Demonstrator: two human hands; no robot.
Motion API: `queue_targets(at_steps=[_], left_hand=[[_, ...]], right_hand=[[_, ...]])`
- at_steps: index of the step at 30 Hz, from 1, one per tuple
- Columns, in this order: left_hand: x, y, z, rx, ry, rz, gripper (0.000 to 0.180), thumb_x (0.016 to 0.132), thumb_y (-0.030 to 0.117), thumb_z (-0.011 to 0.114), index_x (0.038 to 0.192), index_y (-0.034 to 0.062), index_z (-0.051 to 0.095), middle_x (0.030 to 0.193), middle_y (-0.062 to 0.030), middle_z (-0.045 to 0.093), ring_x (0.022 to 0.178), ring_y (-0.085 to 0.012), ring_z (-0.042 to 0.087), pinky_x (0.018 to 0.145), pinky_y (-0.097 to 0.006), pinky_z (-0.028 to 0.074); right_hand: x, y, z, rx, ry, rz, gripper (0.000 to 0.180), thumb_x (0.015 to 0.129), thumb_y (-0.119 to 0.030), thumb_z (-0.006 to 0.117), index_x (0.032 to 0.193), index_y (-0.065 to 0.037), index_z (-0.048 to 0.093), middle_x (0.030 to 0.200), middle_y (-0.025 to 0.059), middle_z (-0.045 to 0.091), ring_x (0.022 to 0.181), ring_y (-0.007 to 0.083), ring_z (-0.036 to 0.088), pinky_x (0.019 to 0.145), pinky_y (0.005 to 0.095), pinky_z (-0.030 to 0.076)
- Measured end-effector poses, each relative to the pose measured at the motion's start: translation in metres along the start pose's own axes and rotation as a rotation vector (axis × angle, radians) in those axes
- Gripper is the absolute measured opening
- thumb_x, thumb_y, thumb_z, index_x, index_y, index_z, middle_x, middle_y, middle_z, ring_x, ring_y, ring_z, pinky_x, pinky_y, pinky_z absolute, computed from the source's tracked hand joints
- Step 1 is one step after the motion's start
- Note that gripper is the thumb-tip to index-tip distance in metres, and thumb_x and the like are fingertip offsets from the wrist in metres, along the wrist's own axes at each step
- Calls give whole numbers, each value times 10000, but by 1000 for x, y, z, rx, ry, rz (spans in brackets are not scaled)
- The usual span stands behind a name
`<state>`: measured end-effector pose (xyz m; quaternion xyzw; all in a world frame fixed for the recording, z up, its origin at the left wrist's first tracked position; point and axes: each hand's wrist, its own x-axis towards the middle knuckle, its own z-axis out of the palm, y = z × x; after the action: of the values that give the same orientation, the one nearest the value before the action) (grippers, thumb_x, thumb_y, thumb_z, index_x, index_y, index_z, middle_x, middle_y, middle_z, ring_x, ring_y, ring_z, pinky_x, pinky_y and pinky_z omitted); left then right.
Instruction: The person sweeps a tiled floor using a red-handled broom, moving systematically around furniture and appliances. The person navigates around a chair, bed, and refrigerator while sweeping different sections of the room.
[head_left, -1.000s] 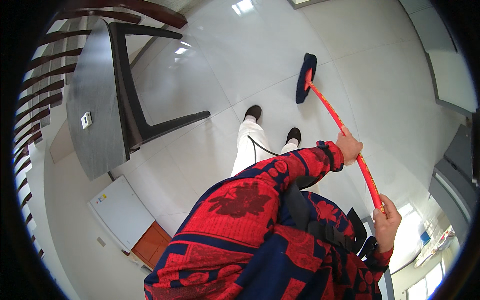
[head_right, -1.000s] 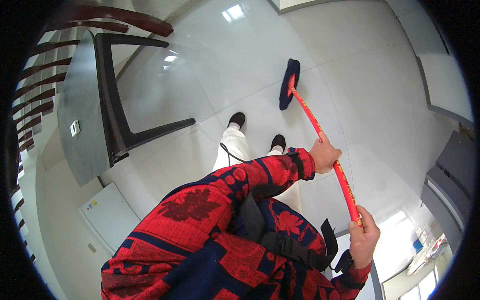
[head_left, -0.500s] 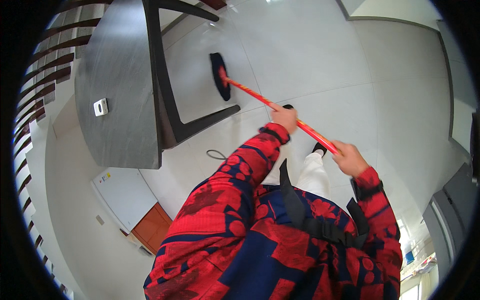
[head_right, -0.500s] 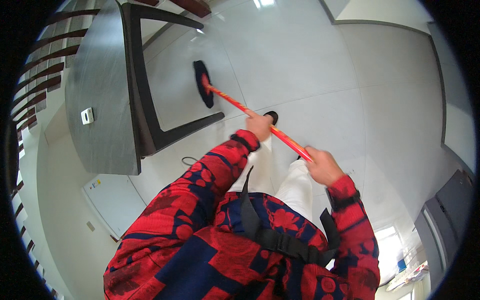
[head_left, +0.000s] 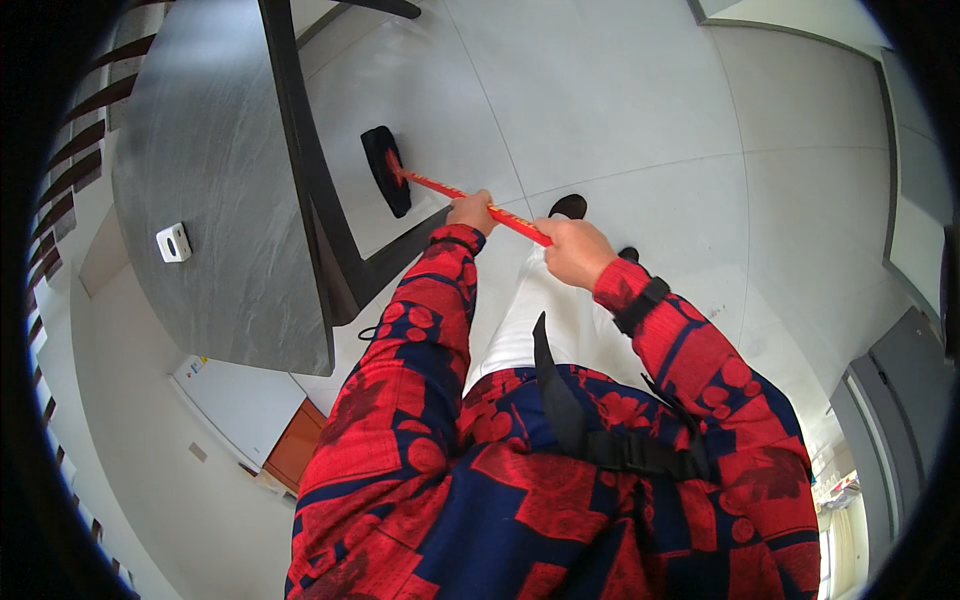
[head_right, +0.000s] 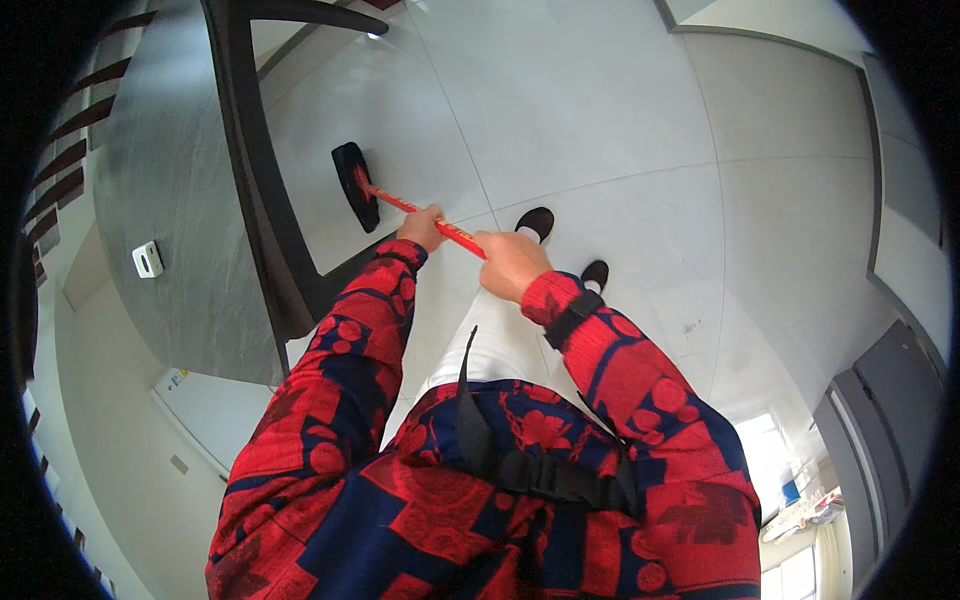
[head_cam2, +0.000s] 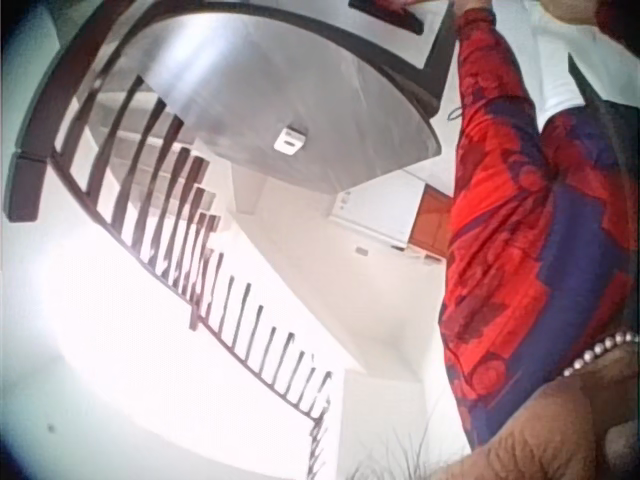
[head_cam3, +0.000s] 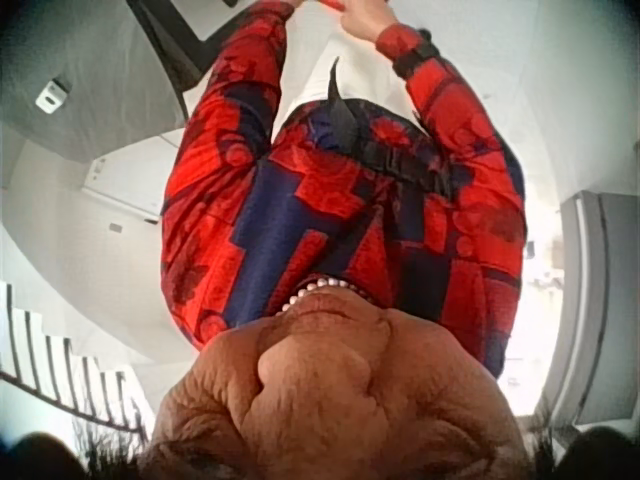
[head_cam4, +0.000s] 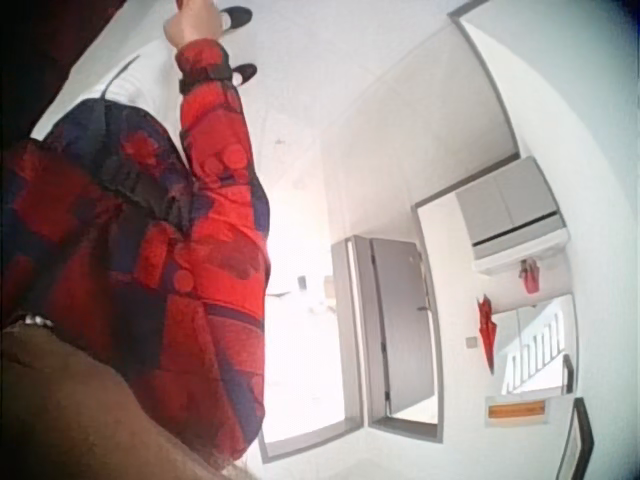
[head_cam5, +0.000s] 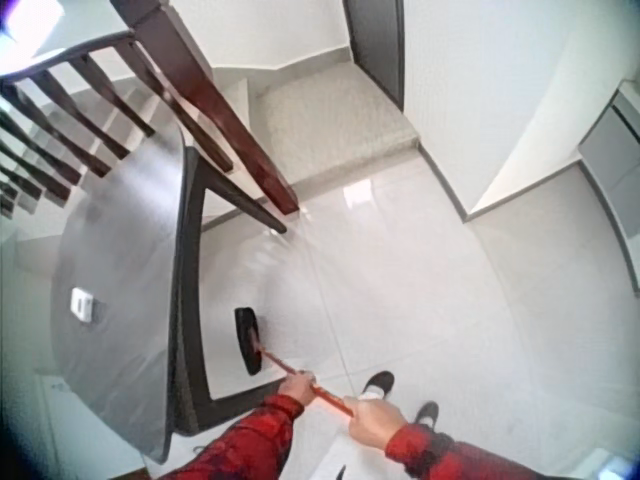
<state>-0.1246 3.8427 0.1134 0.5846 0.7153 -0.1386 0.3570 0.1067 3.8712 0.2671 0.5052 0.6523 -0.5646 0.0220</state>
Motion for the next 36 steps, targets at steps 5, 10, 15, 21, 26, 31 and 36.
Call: queue_targets(at_steps=[5,10,15,21,26,31,36], left_hand=[[-3,62,21,46,-107,70,362,746,381,734,982,120,648,882,-253,628,895,-441,618,743,-490,527],[-30,161,64,133,-46,258,225,693,165,682,889,55,666,841,-289,616,807,-452,599,656,-498,497],[-63,260,106,147,-7,545,174,629,111,677,793,56,660,705,-212,622,735,-417,598,624,-495,445],[-98,353,146,286,-97,700,181,631,141,683,795,66,672,697,-186,618,775,-435,584,614,-492,415],[-142,413,134,313,-293,795,237,712,181,680,915,66,723,918,-262,656,955,-477,574,687,-505,431],[-163,430,91,216,-468,790,312,739,193,689,1025,69,699,1024,-307,627,1013,-485,559,756,-528,435],[-152,390,62,153,-333,556,268,780,135,653,1040,76,677,994,-273,653,945,-439,607,770,-536,445]], right_hand=[[-57,27,-30,-80,97,27,379,748,-39,507,1106,-108,614,735,209,626,719,419,603,640,529,457],[-156,60,-57,-70,213,146,407,775,-62,523,1170,-135,591,719,215,614,698,417,598,623,513,466],[-247,81,-79,-51,374,345,414,785,-52,560,1189,-128,614,705,212,606,677,402,603,604,477,465],[-329,93,-85,60,463,565,439,816,-5,564,1253,-38,579,682,151,560,587,184,537,599,297,450],[-385,79,-88,164,542,676,451,835,0,538,1286,5,549,712,40,556,628,112,492,602,248,429],[-416,72,-106,282,565,578,458,809,21,526,1266,33,550,763,39,558,641,84,469,604,229,416],[-386,84,-124,272,388,527,491,780,-13,552,1267,41,545,756,8,521,626,75,418,584,215,362]])
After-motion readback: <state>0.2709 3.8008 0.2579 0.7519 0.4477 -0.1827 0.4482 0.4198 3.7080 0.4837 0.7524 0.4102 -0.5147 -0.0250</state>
